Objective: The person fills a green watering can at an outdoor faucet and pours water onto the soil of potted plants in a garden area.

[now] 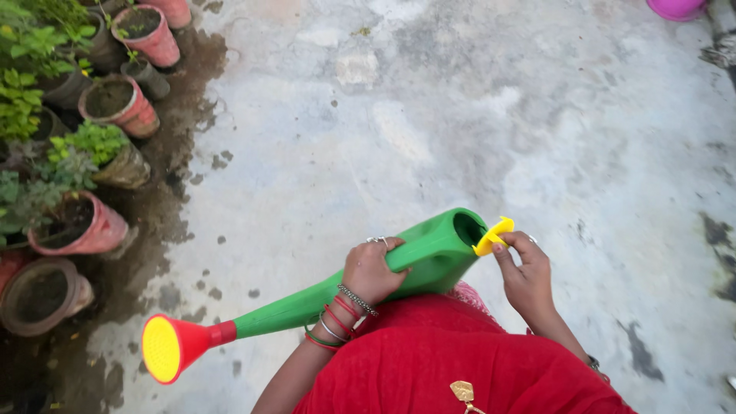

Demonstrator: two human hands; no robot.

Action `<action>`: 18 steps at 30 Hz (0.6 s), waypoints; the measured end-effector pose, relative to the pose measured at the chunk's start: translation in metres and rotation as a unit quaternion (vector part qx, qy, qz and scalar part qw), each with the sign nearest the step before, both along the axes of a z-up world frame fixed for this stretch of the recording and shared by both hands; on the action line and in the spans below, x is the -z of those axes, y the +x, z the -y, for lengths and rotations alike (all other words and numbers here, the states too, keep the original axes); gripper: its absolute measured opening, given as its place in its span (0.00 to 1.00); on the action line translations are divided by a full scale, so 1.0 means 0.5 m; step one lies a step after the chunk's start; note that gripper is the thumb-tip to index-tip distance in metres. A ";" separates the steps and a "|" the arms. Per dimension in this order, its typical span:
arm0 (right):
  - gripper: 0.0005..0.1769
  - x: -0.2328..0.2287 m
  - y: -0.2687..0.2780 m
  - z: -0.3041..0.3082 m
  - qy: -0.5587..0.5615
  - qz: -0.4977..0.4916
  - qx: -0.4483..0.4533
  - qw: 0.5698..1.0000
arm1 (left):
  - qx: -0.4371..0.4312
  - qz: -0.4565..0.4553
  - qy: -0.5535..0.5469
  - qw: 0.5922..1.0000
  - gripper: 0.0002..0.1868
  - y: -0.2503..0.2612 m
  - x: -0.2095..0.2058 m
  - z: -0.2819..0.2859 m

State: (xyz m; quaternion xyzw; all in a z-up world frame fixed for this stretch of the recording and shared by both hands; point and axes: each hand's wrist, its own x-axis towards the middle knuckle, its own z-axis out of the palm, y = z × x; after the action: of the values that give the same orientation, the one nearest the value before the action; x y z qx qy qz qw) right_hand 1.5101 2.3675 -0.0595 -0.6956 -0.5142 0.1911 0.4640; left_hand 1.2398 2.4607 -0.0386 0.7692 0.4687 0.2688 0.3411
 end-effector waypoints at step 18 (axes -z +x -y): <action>0.13 0.020 0.342 -1.088 -0.026 -0.088 -0.076 0.993 | -0.076 -0.010 0.019 0.997 0.21 0.280 0.023 -0.992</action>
State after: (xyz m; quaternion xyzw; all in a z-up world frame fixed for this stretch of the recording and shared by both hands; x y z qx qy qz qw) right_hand 1.6812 2.9118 -0.0696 -0.6466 -0.5177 0.2993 0.4736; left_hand 1.3798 2.9568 -0.0501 0.7404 0.5241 0.2947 0.3003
